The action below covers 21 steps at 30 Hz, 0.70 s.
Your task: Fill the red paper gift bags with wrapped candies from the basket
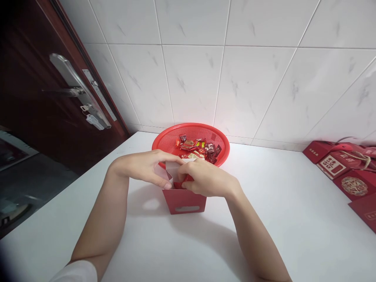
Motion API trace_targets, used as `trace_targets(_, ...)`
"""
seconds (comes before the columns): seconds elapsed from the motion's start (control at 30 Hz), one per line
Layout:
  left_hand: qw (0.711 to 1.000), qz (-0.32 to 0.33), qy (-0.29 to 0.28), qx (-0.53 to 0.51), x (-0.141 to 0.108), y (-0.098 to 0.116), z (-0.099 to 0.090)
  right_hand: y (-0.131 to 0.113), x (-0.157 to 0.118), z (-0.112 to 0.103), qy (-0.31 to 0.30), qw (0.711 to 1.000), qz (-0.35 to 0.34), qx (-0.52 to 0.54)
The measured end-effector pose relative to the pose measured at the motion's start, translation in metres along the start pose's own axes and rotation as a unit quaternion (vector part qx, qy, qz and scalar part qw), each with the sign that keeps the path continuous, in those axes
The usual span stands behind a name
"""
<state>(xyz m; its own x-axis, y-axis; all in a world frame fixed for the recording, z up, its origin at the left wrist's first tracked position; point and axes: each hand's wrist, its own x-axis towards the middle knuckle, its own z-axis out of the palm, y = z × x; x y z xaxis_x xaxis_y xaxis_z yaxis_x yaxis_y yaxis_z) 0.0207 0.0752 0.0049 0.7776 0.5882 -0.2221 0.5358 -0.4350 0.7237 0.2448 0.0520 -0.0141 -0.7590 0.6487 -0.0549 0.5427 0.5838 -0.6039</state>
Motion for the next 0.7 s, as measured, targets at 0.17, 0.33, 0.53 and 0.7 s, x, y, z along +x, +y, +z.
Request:
trace_targets(0.17, 1.000, -0.009, 0.002, 0.014, 0.000, -0.001, 0.000, -0.001, 0.004, -0.003, 0.006, 1.000, 0.011, -0.001)
trace_targets(0.33, 0.999, -0.008, 0.005, 0.035, 0.003, -0.002, -0.002, -0.012, 0.014, -0.016, -0.080, 0.995, 0.054, -0.030)
trace_targets(0.53, 0.999, -0.007, 0.029, 0.035, 0.006, -0.010, -0.003, -0.017, 0.023, -0.014, -0.027, 0.988, 0.110, -0.102)
trace_targets(0.7, 0.999, 0.013, 0.022, 0.026, 0.005, -0.014, -0.003, -0.018, 0.028, -0.008, -0.033, 0.990, 0.095, -0.099)
